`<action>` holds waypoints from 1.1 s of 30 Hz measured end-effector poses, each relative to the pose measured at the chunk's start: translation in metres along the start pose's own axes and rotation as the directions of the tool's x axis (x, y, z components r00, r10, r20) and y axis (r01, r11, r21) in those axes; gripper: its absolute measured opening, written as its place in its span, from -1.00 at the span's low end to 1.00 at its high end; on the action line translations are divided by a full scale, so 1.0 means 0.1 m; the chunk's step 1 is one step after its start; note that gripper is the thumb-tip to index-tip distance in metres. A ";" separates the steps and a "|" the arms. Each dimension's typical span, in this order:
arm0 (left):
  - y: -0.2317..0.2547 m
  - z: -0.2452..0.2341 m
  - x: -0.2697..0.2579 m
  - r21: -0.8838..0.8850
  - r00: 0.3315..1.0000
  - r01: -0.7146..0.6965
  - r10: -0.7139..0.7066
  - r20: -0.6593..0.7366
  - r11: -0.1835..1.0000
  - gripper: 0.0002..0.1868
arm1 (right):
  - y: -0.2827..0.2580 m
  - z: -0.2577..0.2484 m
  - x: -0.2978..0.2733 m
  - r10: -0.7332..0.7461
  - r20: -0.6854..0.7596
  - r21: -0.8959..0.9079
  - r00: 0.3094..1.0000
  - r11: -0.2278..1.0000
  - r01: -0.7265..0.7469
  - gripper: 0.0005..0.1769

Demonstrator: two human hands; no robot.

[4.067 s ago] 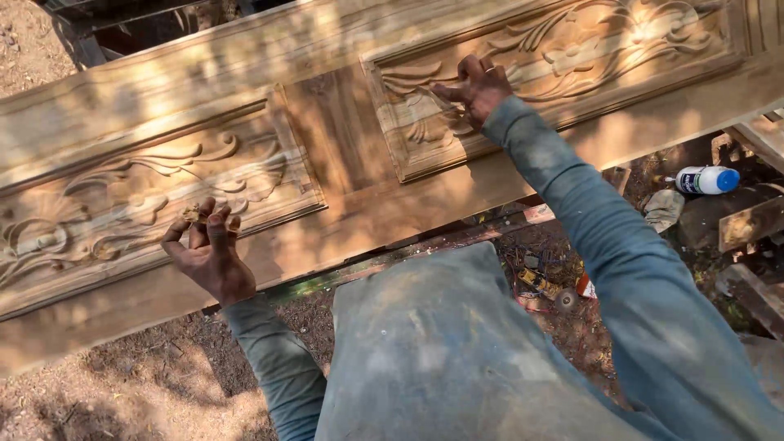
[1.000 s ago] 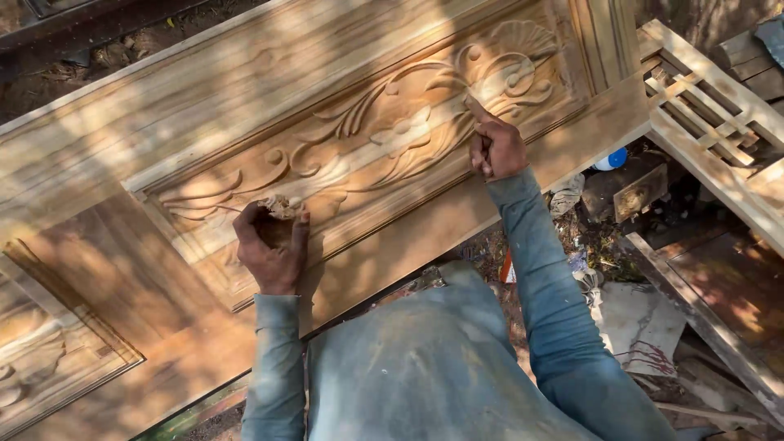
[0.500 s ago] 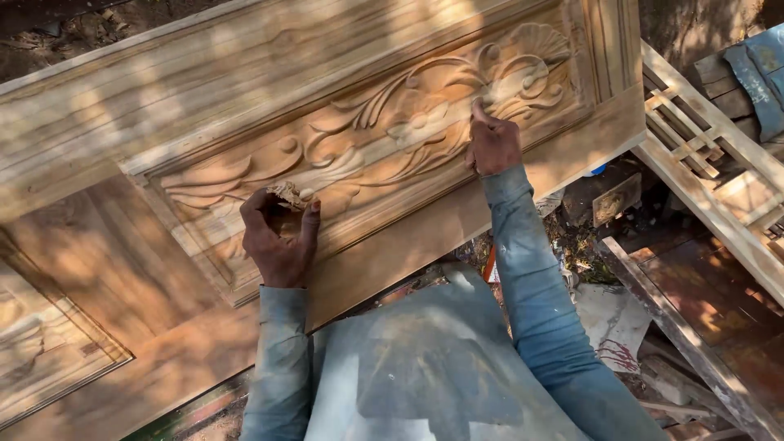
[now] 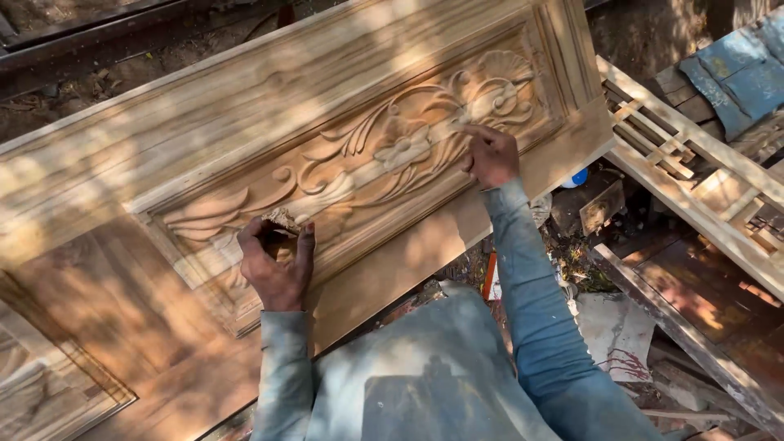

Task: The person is sanding a carved wooden door panel using a small piece of sandpaper.

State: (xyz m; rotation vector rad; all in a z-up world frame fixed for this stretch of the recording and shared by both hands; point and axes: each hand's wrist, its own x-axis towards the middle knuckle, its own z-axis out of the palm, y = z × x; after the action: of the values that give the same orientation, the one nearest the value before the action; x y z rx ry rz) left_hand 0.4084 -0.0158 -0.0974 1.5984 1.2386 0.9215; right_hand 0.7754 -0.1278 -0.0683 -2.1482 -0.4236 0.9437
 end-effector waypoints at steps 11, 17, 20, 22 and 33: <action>-0.03 -0.06 -0.04 0.029 0.999 0.032 -0.033 0.006 0.999 -0.36 | 0.23 0.06 0.12 -0.247 -0.048 -0.252 0.968 0.941 0.228 -0.43; -0.03 -0.04 -0.07 0.014 1.000 0.029 -0.029 0.003 0.999 -0.37 | 0.29 0.12 0.19 0.054 -0.121 -0.120 0.991 0.990 -0.068 -0.38; -0.02 -0.05 -0.04 -0.007 0.998 0.054 -0.054 0.015 0.999 -0.38 | 0.32 0.16 0.22 0.036 -0.036 0.184 0.999 0.982 -0.028 -0.50; -0.01 -0.03 -0.03 -0.008 0.998 0.056 -0.056 0.012 0.998 -0.37 | 0.12 0.20 0.09 0.114 -0.047 0.117 0.992 0.987 -0.108 -0.33; -0.05 -0.01 -0.07 0.047 1.000 0.014 -0.014 0.007 0.999 -0.37 | 0.47 0.06 0.01 0.059 0.203 0.131 0.977 0.988 -0.087 -0.61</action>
State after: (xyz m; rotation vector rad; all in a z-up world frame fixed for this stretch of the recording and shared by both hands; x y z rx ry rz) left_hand 0.4042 -0.0222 -0.1018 1.6269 1.2730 0.8828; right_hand 0.7719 -0.1556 -0.1060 -1.9624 -0.3652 1.2009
